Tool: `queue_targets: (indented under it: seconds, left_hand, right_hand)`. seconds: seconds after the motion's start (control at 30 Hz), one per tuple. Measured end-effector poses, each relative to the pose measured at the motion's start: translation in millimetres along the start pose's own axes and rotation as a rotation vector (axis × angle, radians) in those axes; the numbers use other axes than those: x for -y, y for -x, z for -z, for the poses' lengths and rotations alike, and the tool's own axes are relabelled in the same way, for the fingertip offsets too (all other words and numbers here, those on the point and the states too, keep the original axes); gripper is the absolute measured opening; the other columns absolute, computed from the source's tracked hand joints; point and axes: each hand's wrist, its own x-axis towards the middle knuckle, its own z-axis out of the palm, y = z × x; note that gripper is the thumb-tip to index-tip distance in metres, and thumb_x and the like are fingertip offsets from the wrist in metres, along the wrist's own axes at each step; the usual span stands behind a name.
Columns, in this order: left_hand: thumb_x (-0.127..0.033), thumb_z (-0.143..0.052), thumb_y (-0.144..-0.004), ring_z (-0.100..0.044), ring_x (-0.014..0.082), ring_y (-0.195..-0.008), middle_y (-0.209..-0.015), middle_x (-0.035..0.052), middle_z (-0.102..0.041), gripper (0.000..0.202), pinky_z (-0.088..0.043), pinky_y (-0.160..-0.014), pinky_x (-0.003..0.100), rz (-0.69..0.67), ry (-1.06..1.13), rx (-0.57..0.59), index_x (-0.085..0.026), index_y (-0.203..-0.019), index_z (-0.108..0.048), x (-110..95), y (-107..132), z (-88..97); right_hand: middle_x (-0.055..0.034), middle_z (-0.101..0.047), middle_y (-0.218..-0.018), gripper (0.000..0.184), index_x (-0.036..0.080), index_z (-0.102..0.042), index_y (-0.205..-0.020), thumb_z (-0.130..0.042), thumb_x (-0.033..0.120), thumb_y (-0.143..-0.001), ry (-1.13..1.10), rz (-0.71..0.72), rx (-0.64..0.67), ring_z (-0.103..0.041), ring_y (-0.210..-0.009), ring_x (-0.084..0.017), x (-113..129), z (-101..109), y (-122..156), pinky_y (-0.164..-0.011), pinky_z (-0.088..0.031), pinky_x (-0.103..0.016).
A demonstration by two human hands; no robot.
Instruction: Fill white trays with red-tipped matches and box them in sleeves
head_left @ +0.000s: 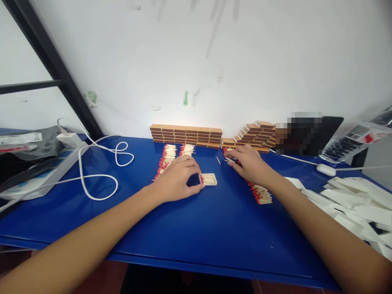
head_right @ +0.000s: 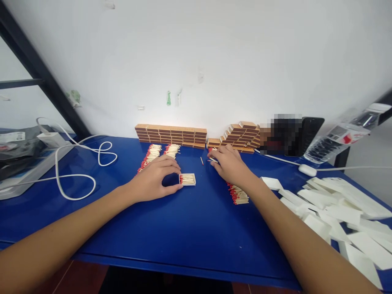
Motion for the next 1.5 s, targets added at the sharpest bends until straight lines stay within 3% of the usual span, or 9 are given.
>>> queue_targets:
  seconds: [0.2, 0.73, 0.97, 1.17, 1.5]
  left_hand:
    - [-0.038, -0.078, -0.096, -0.066, 0.0306, -0.117, -0.112, 0.0092, -0.077, 0.02, -0.053, -0.109, 0.052, 0.0, 0.007, 0.007, -0.02, -0.105, -0.077, -1, 1, -1.1]
    - [-0.037, -0.079, -0.095, -0.065, 0.0304, -0.117, -0.112, 0.0095, -0.077, 0.02, -0.053, -0.109, 0.05, 0.005, 0.005, 0.009, -0.02, -0.103, -0.077, 1, 1, -1.9]
    - [-0.037, -0.079, -0.094, -0.065, 0.0312, -0.117, -0.112, 0.0096, -0.076, 0.02, -0.053, -0.108, 0.051, 0.032, 0.001, 0.016, -0.02, -0.104, -0.077, 1, -1, -1.6]
    - [-0.037, -0.08, -0.094, -0.065, 0.0306, -0.117, -0.113, 0.0097, -0.076, 0.021, -0.054, -0.106, 0.05, 0.037, 0.008, 0.01, -0.02, -0.105, -0.076, 2, 0, -0.5]
    - [-0.035, -0.08, -0.093, -0.065, 0.0298, -0.115, -0.11, 0.0089, -0.076, 0.018, -0.054, -0.106, 0.05, 0.017, 0.03, -0.007, -0.02, -0.103, -0.076, 1, -1, -2.7]
  right_hand:
    - [-0.0141, -0.072, -0.099, 0.022, 0.022, -0.073, -0.092, -0.057, 0.036, -0.1, -0.018, -0.044, 0.06, -0.057, -0.101, -0.033, -8, -3, -1, -0.087, -0.044, -0.046]
    - [-0.015, -0.071, -0.095, 0.027, 0.022, -0.065, -0.086, -0.049, 0.037, -0.103, 0.006, -0.087, 0.091, -0.058, -0.097, -0.033, -11, 0, -1, -0.085, -0.043, -0.047]
    - [-0.0121, -0.071, -0.1, 0.026, 0.025, -0.064, -0.091, -0.049, 0.041, -0.105, -0.343, -0.001, 0.109, -0.061, -0.101, -0.031, 26, 23, 0, -0.09, -0.05, -0.047]
    - [-0.0109, -0.069, -0.102, 0.028, 0.026, -0.063, -0.09, -0.048, 0.042, -0.107, -0.424, 0.091, 0.169, -0.059, -0.101, -0.031, 59, 25, 6, -0.091, -0.051, -0.049]
    - [-0.0118, -0.068, -0.121, 0.021, 0.026, -0.06, -0.091, -0.049, 0.033, -0.108, -0.501, 0.168, 0.206, -0.06, -0.118, -0.03, 75, 26, 9, -0.104, -0.053, -0.053]
